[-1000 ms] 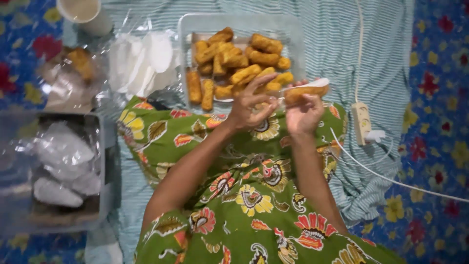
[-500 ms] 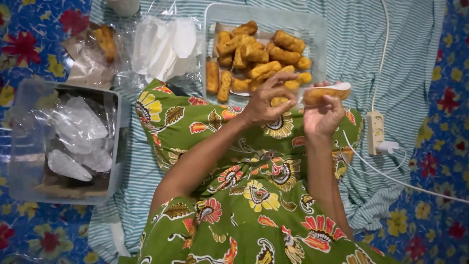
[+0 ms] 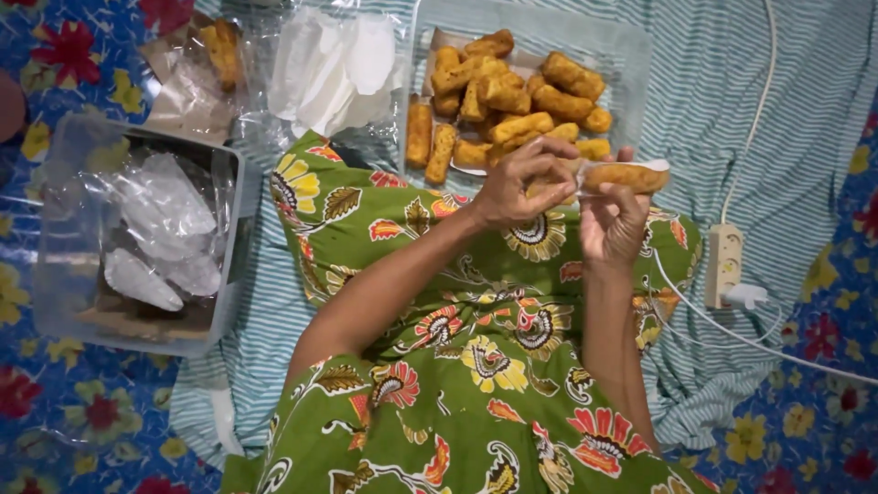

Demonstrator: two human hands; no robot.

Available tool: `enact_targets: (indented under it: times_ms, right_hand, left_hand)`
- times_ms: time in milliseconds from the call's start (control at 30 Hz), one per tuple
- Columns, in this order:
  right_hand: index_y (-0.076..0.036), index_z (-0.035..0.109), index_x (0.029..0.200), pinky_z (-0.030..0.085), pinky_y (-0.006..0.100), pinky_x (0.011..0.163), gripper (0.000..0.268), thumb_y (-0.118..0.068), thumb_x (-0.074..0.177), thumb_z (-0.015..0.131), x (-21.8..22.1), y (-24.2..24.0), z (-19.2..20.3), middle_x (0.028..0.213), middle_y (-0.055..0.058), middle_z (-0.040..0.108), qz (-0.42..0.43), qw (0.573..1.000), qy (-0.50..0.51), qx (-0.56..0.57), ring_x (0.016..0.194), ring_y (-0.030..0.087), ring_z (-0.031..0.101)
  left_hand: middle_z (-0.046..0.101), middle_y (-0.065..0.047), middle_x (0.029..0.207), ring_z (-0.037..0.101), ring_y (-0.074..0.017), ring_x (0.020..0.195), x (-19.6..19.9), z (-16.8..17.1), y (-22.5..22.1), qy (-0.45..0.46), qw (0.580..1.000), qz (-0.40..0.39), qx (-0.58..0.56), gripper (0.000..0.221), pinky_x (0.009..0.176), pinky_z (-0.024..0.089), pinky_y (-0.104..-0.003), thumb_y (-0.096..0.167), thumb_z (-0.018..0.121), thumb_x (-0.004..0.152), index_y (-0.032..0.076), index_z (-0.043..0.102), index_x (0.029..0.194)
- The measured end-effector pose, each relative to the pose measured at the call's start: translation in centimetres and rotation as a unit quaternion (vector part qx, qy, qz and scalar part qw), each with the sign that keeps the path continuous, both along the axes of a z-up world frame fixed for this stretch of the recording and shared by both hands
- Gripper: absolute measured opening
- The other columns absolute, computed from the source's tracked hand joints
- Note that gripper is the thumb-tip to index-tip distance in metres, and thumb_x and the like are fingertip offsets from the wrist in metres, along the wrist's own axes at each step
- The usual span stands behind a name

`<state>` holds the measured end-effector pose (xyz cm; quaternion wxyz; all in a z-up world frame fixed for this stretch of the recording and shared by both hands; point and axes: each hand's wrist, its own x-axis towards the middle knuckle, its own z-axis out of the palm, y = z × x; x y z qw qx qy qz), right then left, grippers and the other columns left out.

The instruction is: Wrapping individual fried snacks in small paper sheets from a large tray while sitting on the floor.

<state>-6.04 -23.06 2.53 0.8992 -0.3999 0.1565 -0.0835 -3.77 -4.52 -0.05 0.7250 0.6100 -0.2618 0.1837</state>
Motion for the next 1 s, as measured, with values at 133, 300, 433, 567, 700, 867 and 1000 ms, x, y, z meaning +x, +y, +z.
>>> enact_targets:
  times_ms: [133,300,433,567,700,867,1000]
  right_hand:
    - [-0.004,0.060,0.129,0.063,0.056,0.098,0.059,0.021,0.076,0.057,0.3,-0.2,-0.8,0.116,0.008,0.067,-0.003,1.000,0.021,0.008,0.105,0.021,0.068]
    - [-0.004,0.060,0.125,0.062,0.057,0.097,0.060,0.026,0.073,0.057,0.7,-0.8,-2.4,0.125,0.013,0.065,-0.043,0.998,-0.005,0.042,0.106,0.026,0.068]
    - [-0.011,0.057,0.123,0.064,0.049,0.098,0.059,0.023,0.076,0.059,0.0,-0.2,-0.2,0.131,0.007,0.062,-0.051,0.999,0.003,-0.007,0.108,0.019,0.067]
    - [-0.012,0.051,0.129,0.062,0.054,0.099,0.067,0.026,0.075,0.059,-0.1,-0.2,-1.8,0.137,0.011,0.058,-0.039,0.999,-0.028,0.015,0.112,0.023,0.065]
    - [-0.011,0.050,0.132,0.062,0.056,0.097,0.068,0.026,0.076,0.060,-0.3,0.0,-2.2,0.139,0.013,0.057,-0.028,0.998,-0.040,0.028,0.113,0.026,0.064]
    - [-0.007,0.049,0.136,0.063,0.056,0.093,0.072,0.026,0.075,0.061,-0.6,0.6,-0.9,0.128,0.014,0.058,-0.014,0.999,-0.048,0.022,0.110,0.027,0.064]
    - [-0.005,0.048,0.139,0.063,0.056,0.089,0.074,0.027,0.074,0.060,-0.8,0.5,-1.2,0.121,0.014,0.060,-0.008,0.999,-0.051,0.013,0.105,0.026,0.065]
  left_hand:
    - [0.070,-0.005,0.122,0.072,-0.0265,0.107,0.3,-0.4,-0.3,0.010,1.000,0.002,-0.012,0.008,0.094,0.054,-0.034,0.025,0.076,0.094,0.018,0.077,0.089]
    - [0.070,-0.007,0.123,0.071,-0.0287,0.107,0.9,-0.4,0.4,0.015,1.000,0.003,0.008,0.009,0.094,0.054,-0.037,0.020,0.074,0.093,0.015,0.074,0.086]
    - [0.068,-0.008,0.125,0.070,-0.0303,0.109,0.4,1.8,1.1,0.037,0.999,0.001,0.010,0.009,0.093,0.055,-0.039,0.020,0.073,0.095,0.014,0.072,0.089]
    - [0.063,-0.008,0.132,0.068,-0.0273,0.115,0.1,2.3,0.6,0.015,1.000,0.005,0.021,0.021,0.099,0.055,-0.035,0.030,0.088,0.083,0.018,0.079,0.098]
    - [0.056,-0.008,0.141,0.065,-0.0250,0.120,0.0,1.9,0.0,0.002,1.000,0.008,0.026,0.038,0.102,0.053,-0.035,0.034,0.091,0.080,0.023,0.080,0.114]
    - [0.050,-0.011,0.148,0.061,-0.0280,0.128,-0.3,1.8,0.0,-0.009,0.999,-0.011,0.031,0.047,0.108,0.050,-0.037,0.029,0.090,0.082,0.023,0.076,0.126]
    - [0.049,-0.009,0.152,0.058,-0.0256,0.132,-1.0,1.7,-0.1,0.017,0.999,-0.037,0.033,0.041,0.109,0.048,-0.035,0.026,0.089,0.084,0.023,0.077,0.124]
